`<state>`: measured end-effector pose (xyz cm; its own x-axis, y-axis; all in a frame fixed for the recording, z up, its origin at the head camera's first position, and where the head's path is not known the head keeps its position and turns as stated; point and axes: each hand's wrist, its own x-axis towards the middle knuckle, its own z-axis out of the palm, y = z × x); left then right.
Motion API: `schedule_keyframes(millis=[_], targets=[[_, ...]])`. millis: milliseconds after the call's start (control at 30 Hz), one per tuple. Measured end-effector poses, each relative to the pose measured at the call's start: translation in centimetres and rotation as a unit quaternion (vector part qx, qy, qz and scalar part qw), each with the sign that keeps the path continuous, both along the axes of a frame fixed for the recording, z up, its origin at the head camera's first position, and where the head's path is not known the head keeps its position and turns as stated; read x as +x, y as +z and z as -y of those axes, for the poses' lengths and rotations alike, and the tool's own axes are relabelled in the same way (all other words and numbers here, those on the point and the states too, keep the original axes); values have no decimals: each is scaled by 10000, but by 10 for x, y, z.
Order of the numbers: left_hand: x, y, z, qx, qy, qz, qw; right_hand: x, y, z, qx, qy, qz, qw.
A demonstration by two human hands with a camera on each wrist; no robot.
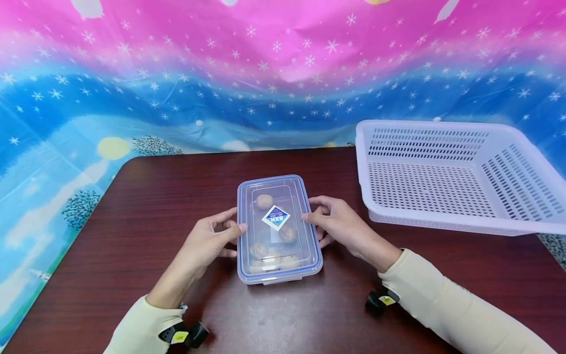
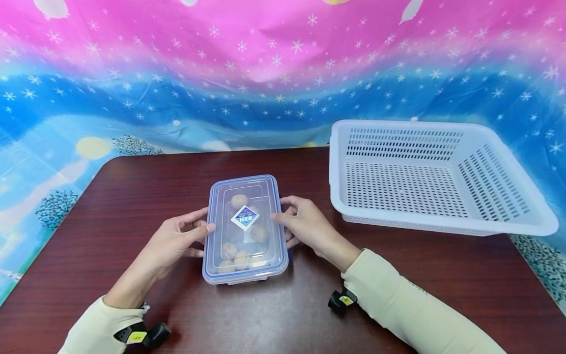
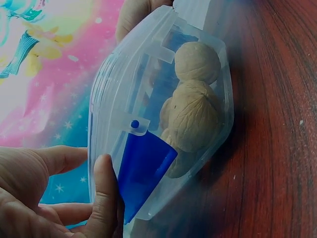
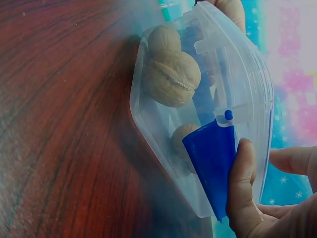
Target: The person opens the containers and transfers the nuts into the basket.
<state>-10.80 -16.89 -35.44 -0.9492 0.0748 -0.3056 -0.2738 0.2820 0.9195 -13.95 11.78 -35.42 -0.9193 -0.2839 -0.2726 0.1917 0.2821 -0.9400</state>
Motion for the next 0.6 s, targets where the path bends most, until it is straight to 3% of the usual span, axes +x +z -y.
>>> schedule_keyframes(millis=[600], targets=[[1, 8, 1, -97, 5, -82, 9999, 2, 6, 1, 295, 50, -89, 9995]])
